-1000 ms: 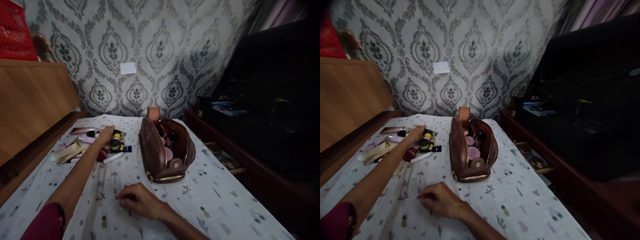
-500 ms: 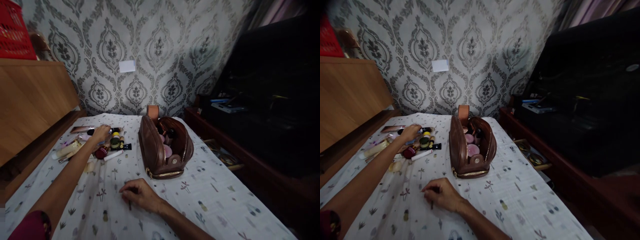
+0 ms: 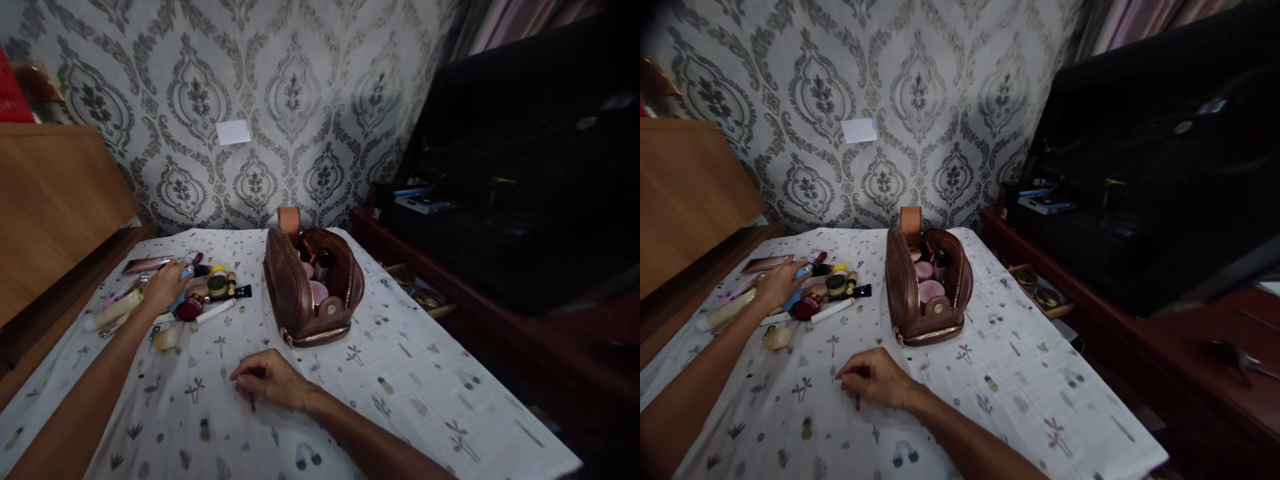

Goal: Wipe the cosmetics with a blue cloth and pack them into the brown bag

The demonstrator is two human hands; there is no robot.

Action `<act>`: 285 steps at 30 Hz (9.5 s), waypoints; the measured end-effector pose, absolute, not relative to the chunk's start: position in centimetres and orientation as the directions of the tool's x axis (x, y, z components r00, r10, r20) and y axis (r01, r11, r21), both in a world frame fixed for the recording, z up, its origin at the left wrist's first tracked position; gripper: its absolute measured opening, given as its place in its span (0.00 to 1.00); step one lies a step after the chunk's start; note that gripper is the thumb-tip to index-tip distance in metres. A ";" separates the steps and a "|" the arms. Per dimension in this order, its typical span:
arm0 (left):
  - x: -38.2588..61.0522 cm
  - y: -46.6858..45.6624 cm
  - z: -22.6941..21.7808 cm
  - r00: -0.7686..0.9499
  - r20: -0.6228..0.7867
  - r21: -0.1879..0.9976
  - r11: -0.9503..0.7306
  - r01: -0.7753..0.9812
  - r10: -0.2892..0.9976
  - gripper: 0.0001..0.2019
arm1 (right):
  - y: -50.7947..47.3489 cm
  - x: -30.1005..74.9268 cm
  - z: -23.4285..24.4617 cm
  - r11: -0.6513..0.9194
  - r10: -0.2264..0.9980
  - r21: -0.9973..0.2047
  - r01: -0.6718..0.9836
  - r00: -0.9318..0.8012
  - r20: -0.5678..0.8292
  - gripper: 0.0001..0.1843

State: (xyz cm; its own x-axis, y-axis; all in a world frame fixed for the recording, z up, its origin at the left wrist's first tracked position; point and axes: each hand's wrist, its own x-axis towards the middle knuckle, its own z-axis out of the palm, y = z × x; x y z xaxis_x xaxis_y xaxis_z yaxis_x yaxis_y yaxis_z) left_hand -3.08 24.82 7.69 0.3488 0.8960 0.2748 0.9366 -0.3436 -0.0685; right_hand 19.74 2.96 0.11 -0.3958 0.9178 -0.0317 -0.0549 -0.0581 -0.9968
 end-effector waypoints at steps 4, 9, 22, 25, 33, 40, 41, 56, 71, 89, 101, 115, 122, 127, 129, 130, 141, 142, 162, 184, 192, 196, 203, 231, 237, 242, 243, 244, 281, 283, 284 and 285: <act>-3.8 23.8 7.3 0.316 0.343 0.023 -0.344 0.939 0.885 0.24 | 3.0 19.7 0.1 -0.056 0.919 -0.997 -0.055 -0.393 -0.030 0.22; -3.4 21.0 8.1 0.251 0.505 0.196 -0.393 0.898 0.826 0.20 | 3.0 19.7 -0.2 -0.059 0.924 -0.996 -0.064 -0.381 -0.030 0.22; -0.6 14.6 9.7 0.147 0.670 0.460 -0.563 0.686 0.728 0.16 | 3.0 19.9 0.1 -0.053 0.955 -0.996 -0.074 -0.296 -0.028 0.23; -0.3 13.7 8.5 0.085 0.585 0.612 -0.508 0.606 0.807 0.17 | 3.1 20.0 0.2 -0.066 0.958 -0.995 -0.072 -0.284 -0.043 0.26; -2.2 12.0 4.3 0.403 0.355 0.636 -0.533 0.557 0.844 0.11 | 2.9 20.0 0.5 -0.019 0.965 -1.000 -0.020 -0.263 -0.013 0.27; -1.9 11.4 6.4 0.392 0.395 0.412 -0.541 0.733 0.831 0.15 | 2.8 19.6 0.4 0.023 0.975 -1.000 0.009 -0.222 0.020 0.24; -1.2 11.4 6.5 0.423 0.406 0.350 -0.565 0.747 0.810 0.16 | 2.8 19.6 0.3 0.034 0.978 -0.999 0.006 -0.204 0.032 0.24; -0.9 2.7 4.9 0.686 0.381 0.105 -0.766 0.634 0.620 0.12 | 2.5 19.9 0.2 0.487 0.837 -0.681 0.547 -0.070 0.542 0.14; 2.0 3.6 2.3 0.587 0.269 0.007 -0.611 0.791 0.763 0.21 | 2.8 20.0 -1.3 0.610 0.777 -0.467 0.640 -0.368 0.511 0.14; -0.3 5.6 2.8 0.584 0.243 0.145 -0.624 0.768 0.774 0.18 | 3.9 20.6 -1.7 0.734 0.625 -0.292 0.614 -0.441 0.644 0.16; -0.5 5.7 1.1 0.526 0.416 0.296 -0.657 0.694 0.742 0.14 | 3.8 21.4 -2.3 0.733 0.633 -0.254 0.631 -0.496 0.595 0.16; -0.5 5.6 1.5 0.482 0.338 0.391 -0.586 0.709 0.808 0.13 | 4.1 22.1 -2.7 0.757 0.598 -0.191 0.625 -0.543 0.590 0.19; -0.9 5.8 1.6 0.484 0.334 0.422 -0.588 0.691 0.809 0.14 | 3.5 21.6 -2.0 0.698 0.670 -0.245 0.673 -0.493 0.555 0.17; -1.2 6.0 1.7 0.460 0.338 0.428 -0.570 0.701 0.821 0.16 | 3.1 21.1 -1.4 0.636 0.719 -0.318 0.703 -0.390 0.576 0.16; -1.3 6.1 1.6 0.452 0.333 0.431 -0.560 0.708 0.828 0.16 | 3.0 20.9 -1.3 0.612 0.735 -0.343 0.713 -0.352 0.579 0.17; -1.3 6.1 1.6 0.451 0.327 0.433 -0.556 0.710 0.831 0.16 | 3.0 20.9 -1.2 0.598 0.745 -0.360 0.716 -0.332 0.578 0.17; -1.4 6.3 1.7 0.381 0.288 0.602 -0.476 0.641 0.879 0.18 | 2.2 20.1 0.2 0.601 0.788 -0.480 0.639 -0.372 0.491 0.19; -1.5 6.3 1.8 0.367 0.284 0.637 -0.461 0.618 0.886 0.18 | 2.2 20.0 0.2 0.616 0.777 -0.472 0.631 -0.389 0.495 0.20; -0.2 6.8 1.1 0.276 0.159 0.984 -0.130 -0.120 0.948 0.25 | 0.6 18.4 0.7 0.251 0.968 -0.815 0.522 -0.131 0.215 0.18; -0.3 4.6 1.6 0.583 0.302 0.785 -0.544 0.297 0.754 0.16 | 0.8 18.5 0.6 0.257 0.962 -0.916 0.309 0.005 0.272 0.12; -0.4 4.6 1.7 0.645 0.377 0.669 -0.677 0.306 0.665 0.13 | 0.8 18.8 1.6 0.289 0.949 -0.952 0.103 0.100 0.299 0.14; -0.5 4.6 1.5 0.636 0.387 0.686 -0.669 0.286 0.668 0.13 | 0.5 18.8 1.9 0.251 0.957 -0.962 0.106 0.124 0.264 0.14; -0.6 4.5 1.5 0.654 0.382 0.653 -0.692 0.309 0.653 0.12 | 0.5 18.8 1.9 0.218 0.961 -0.962 0.166 0.134 0.241 0.17; -0.9 5.1 1.6 0.481 0.357 0.737 -0.557 0.381 0.801 0.16 | 0.3 20.0 1.7 0.259 0.966 -0.955 0.141 -0.015 0.260 0.14; -0.9 5.2 1.5 0.625 0.264 0.705 -0.589 0.394 0.734 0.17 | 0.3 20.0 1.6 0.282 0.959 -0.948 0.146 -0.042 0.279 0.14; -1.0 5.0 1.9 0.677 0.236 0.724 -0.591 0.357 0.697 0.15 | 0.4 20.1 1.6 0.286 0.958 -0.944 0.166 -0.038 0.284 0.13; -0.9 4.9 1.8 0.670 0.248 0.710 -0.601 0.366 0.700 0.14 | 0.4 20.1 1.7 0.280 0.960 -0.944 0.176 -0.034 0.278 0.13; -0.9 4.8 1.7 0.660 0.270 0.689 -0.620 0.376 0.701 0.15 | 0.4 20.1 1.7 0.267 0.963 -0.945 0.189 -0.029 0.267 0.13; -0.6 4.9 1.1 0.509 0.393 0.635 -0.626 0.452 0.766 0.18 | 0.8 20.2 2.1 0.111 0.993 -0.983 0.144 -0.060 0.103 0.15; -0.6 5.0 1.3 0.527 0.355 0.671 -0.603 0.432 0.772 0.18 | 0.7 20.3 2.1 0.128 0.990 -0.982 0.136 -0.076 0.119 0.15; -0.7 5.0 1.5 0.548 0.327 0.692 -0.590 0.415 0.770 0.19 | 0.7 20.3 2.1 0.136 0.989 -0.982 0.133 -0.083 0.126 0.15; -0.7 5.0 1.6 0.573 0.297 0.712 -0.577 0.401 0.764 0.19 | 0.6 20.3 2.0 0.143 0.987 -0.981 0.132 -0.089 0.131 0.15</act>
State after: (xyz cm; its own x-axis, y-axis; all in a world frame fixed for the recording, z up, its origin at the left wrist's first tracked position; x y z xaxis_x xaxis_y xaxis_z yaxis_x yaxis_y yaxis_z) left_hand -0.72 4.96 1.63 0.5729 0.7641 0.2967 0.4006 -0.5768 0.7120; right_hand 20.35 0.62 2.04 -0.0893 0.9873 0.1315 0.1320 0.1426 -0.9809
